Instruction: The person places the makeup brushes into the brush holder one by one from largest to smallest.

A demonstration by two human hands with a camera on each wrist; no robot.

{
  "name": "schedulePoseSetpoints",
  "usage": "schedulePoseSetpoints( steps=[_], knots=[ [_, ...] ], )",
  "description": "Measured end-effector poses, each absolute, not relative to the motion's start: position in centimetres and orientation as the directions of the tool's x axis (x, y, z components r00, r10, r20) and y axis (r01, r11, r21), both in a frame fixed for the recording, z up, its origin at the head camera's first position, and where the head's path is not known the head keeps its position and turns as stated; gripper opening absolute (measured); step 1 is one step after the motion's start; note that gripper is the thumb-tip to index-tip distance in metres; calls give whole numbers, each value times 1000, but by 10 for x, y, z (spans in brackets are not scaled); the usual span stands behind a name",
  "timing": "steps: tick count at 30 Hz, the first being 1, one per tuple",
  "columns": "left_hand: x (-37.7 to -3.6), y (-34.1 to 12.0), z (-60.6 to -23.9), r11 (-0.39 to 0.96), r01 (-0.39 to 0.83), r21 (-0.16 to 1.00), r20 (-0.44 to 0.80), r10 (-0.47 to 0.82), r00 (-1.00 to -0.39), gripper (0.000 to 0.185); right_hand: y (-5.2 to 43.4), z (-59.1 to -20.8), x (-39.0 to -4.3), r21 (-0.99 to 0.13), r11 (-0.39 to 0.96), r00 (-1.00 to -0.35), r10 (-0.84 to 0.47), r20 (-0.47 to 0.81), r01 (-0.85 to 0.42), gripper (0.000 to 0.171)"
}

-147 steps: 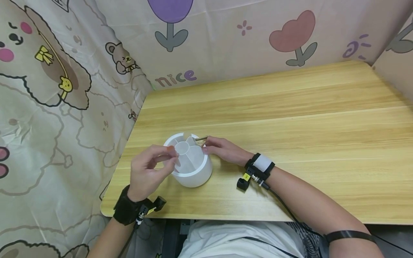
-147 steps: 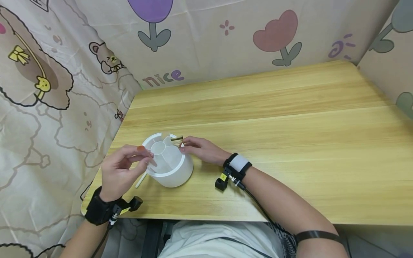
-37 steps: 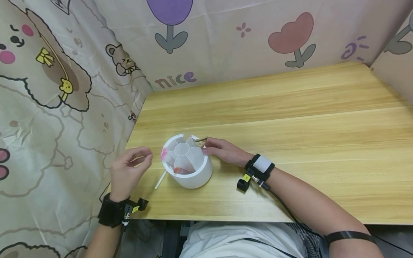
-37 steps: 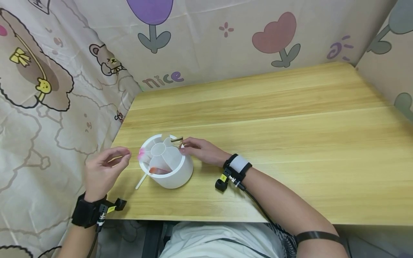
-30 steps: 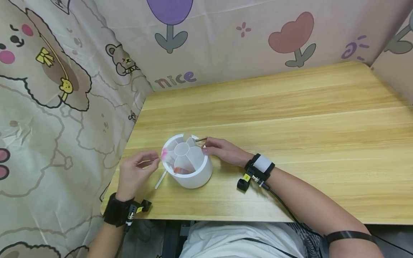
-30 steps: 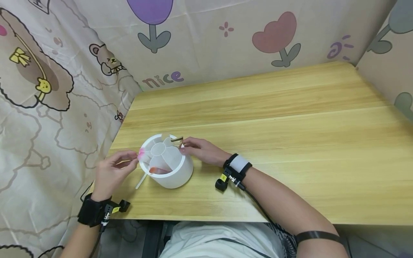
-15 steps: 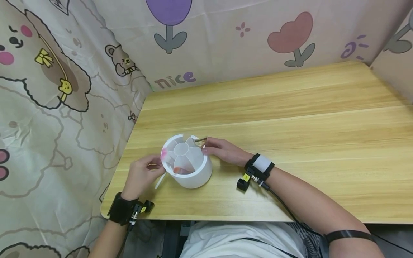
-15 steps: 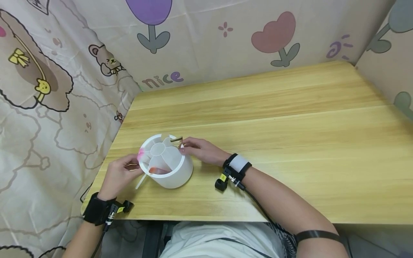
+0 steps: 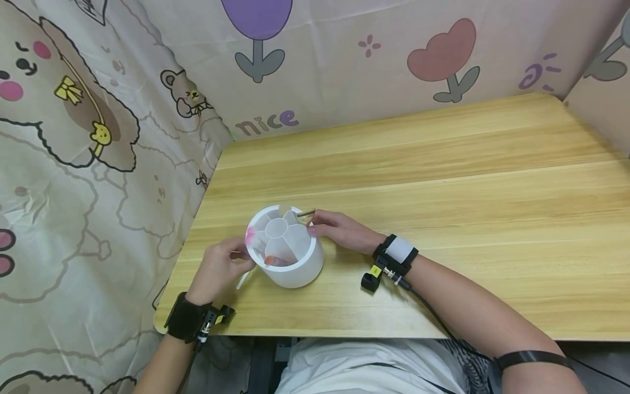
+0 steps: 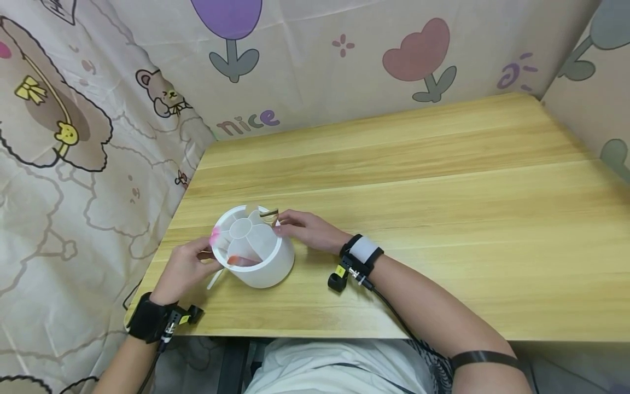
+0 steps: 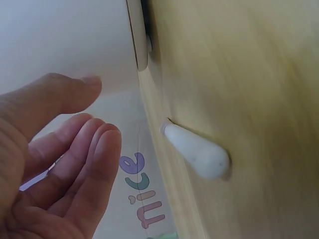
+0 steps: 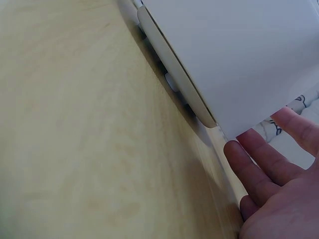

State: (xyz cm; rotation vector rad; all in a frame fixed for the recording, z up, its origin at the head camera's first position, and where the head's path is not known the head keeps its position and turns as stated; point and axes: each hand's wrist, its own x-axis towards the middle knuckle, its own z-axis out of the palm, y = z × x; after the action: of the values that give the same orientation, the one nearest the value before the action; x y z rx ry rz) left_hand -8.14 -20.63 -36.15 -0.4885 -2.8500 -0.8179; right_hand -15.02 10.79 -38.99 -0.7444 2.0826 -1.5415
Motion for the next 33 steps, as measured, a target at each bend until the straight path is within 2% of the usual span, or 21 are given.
schedulePoseSetpoints(
  steps=[11, 33],
  knots=[
    [-82, -203, -363, 807, 307, 505, 136, 277, -951, 29, 108, -394, -151, -960, 224, -766, -643, -15, -169, 29],
    [-88, -202, -368, 822, 299, 485, 46, 317, -947, 19, 108, -396, -153, -964, 217, -762, -648, -23, -156, 30]
  ],
)
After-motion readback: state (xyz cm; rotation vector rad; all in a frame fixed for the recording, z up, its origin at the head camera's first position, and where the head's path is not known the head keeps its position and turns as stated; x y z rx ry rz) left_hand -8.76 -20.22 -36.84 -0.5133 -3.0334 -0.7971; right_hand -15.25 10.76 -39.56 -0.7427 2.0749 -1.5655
